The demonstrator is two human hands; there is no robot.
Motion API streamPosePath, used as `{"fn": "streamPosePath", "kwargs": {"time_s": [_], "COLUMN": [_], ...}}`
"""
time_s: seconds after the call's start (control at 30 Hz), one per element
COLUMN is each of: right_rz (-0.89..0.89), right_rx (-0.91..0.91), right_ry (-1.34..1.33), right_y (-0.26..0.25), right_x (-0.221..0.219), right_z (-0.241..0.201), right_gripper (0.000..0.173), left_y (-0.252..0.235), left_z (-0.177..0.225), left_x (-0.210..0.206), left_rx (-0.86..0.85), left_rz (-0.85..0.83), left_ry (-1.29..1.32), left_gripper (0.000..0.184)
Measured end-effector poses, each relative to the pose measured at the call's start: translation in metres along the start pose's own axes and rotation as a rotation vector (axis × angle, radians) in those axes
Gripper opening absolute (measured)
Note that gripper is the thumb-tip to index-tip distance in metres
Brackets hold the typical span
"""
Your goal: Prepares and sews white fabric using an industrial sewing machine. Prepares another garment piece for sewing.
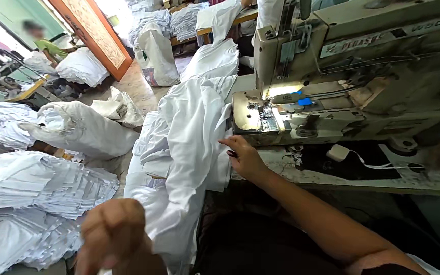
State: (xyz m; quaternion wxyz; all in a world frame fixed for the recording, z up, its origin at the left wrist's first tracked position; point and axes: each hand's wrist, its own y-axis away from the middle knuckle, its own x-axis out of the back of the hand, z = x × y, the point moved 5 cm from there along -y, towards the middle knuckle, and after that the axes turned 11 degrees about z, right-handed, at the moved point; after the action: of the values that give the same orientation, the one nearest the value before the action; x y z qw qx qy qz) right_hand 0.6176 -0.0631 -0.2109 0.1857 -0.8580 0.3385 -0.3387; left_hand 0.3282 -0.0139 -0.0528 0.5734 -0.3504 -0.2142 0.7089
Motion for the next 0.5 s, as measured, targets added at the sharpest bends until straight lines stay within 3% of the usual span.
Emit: {"fn": "streamPosePath", "kwargs": {"time_s": [0.1, 0.23, 0.33, 0.43, 0.5], "right_rz": [-0.183, -0.418, -0.540, -0.283, 0.035], "right_rx": [-0.006, -0.170, -0.227, -0.029, 0.212], "right_ry": [0.209, 0.641, 0.791, 0.574, 0.418], "right_y": [-0.035, -0.092, -0.122, -0.140, -0.133], "right_x": [-0.032, -0.060, -0.065, -0.036, 0.003], "right_z": [-0.016, -0.025, -0.012, -0.021, -0.057], "right_gripper": [0.056, 0.036, 0.026, 0.020, 0.023], "left_y": [0.008, 0.046, 0.070, 0.066, 0.055], "left_z": [-0.061, -0.187, -0.252, -0.256, -0.227], "left_x": [0.012, 0.018, 0.008, 0.018, 0.049], "left_rx": [0.135, 0.459, 0.660, 0.678, 0.543], "left_rz": [0.119, 0.394, 0.540, 0.671, 0.908], "left_ry": [0.044, 0.284, 0.398, 0.370, 0.099], "left_gripper": [0.027, 0.033, 0.056, 0.081, 0.070]}}
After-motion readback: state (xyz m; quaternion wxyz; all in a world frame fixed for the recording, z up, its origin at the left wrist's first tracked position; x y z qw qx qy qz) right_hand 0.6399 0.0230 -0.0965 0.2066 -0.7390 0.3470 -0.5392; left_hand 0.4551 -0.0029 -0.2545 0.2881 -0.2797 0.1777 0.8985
